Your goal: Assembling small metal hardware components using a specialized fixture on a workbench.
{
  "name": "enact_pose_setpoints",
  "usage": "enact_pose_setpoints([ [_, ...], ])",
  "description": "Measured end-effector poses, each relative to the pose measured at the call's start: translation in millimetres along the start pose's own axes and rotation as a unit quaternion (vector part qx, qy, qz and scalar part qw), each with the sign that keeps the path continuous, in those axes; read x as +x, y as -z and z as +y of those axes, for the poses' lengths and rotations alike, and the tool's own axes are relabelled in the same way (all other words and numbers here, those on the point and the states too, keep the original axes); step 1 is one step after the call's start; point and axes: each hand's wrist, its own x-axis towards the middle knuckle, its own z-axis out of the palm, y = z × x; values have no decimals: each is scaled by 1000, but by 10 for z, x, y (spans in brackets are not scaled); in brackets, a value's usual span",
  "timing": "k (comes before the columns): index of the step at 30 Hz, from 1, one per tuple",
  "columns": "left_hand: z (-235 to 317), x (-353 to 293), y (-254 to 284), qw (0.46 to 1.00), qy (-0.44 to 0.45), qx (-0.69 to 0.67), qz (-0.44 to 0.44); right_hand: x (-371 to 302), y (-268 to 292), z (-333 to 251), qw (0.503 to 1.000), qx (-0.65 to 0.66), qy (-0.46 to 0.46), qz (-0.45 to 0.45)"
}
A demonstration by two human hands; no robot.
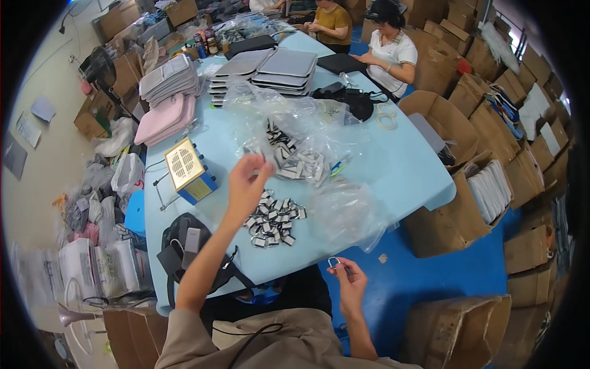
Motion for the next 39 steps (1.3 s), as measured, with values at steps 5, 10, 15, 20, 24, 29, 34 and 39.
enact_pose_setpoints([
  [5,415,-1598,700,984,168,-18,64,-245,-534,241,990,15,-53,-128],
  [10,388,-2596,1074,934,219,-170,226,-515,-1189,444,955,44,-146,-254],
  [15,383,-3006,1220,886,231,-252,314,-805,-1503,673,907,95,-250,-325],
  [20,273,-3174,1338,864,257,-276,333,-1039,-1535,778,907,74,-271,-315],
  [24,191,-3261,1364,859,271,-292,322,-1067,-1510,786,908,64,-269,-316],
  [29,214,-3308,1317,837,291,-363,287,-965,-1410,816,895,91,-314,-305],
  [34,149,-3325,1222,805,310,-439,251,-901,-1307,839,866,116,-358,-329],
  [39,117,-3337,1105,815,319,-427,228,-884,-1224,807,873,106,-327,-346],
])
